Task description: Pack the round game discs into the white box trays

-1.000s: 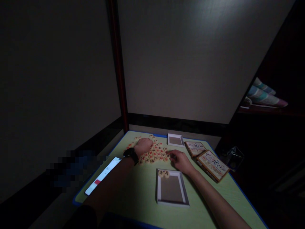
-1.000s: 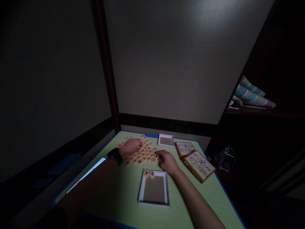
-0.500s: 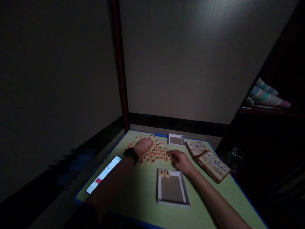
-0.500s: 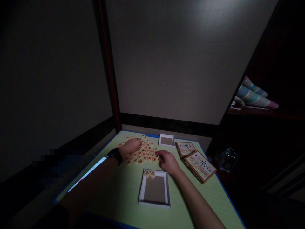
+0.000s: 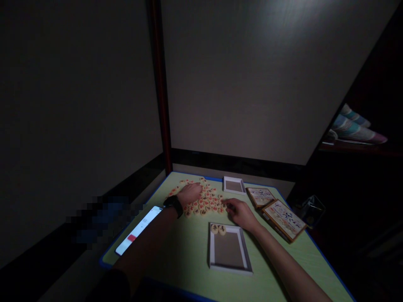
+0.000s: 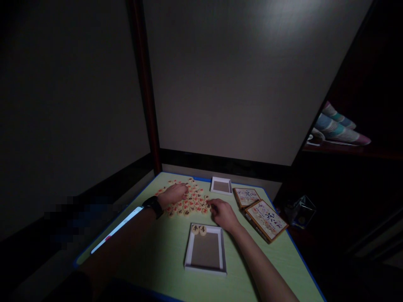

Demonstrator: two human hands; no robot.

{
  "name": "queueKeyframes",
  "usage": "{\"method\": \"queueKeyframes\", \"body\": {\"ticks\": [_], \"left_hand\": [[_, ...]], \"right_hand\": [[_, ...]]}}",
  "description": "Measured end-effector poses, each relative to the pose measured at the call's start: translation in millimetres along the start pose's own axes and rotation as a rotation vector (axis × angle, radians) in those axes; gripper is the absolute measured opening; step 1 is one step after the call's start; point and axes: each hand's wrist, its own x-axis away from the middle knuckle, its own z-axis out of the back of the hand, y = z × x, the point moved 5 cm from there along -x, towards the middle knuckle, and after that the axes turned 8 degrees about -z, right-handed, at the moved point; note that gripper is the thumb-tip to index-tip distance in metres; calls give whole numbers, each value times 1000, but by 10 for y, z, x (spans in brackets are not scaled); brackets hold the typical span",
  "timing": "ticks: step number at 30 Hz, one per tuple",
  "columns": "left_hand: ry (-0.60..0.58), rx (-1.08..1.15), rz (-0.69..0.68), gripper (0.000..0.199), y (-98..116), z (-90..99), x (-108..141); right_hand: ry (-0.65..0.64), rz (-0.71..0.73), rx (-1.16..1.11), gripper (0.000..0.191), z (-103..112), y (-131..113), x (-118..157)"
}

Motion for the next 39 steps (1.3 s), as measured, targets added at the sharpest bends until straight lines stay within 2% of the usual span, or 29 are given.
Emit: {"method": "queueKeyframes", "body": {"ticks": [4, 7, 9, 12, 17, 20, 25, 32, 35, 39], "left_hand": [[44, 14, 14, 20, 88, 69, 102], [106, 24, 48, 31, 288, 93, 288], [148, 36, 115, 28, 440, 86, 427], [216, 68, 140, 23, 672, 73, 575], [234, 139, 100, 19, 895, 16, 635], [234, 148, 80, 22, 949, -19, 625], [218, 193, 53, 26, 979, -34, 614], [218, 268, 20, 27, 1009, -36, 619], [221, 284, 10, 28, 1022, -41, 619], [196, 291, -20, 30, 1043, -54, 611]], "right_hand": [[32, -21, -23, 37, 49, 20, 13], [99, -31, 35, 28, 123, -13, -31], [109, -35, 128, 25, 142, -87, -125], [25, -40, 302, 26, 75, -246, -353], [-95, -46, 426, 15, -123, -445, -710], [-133, -64, 483, 9, -213, -466, -812], [-172, -81, 522, 11, -274, -454, -861], [-162, -95, 534, 30, -117, -490, -1006], [-154, -55, 501, 39, -40, -563, -1139], [-209, 51, 441, 32, -124, -780, -1256]]}}
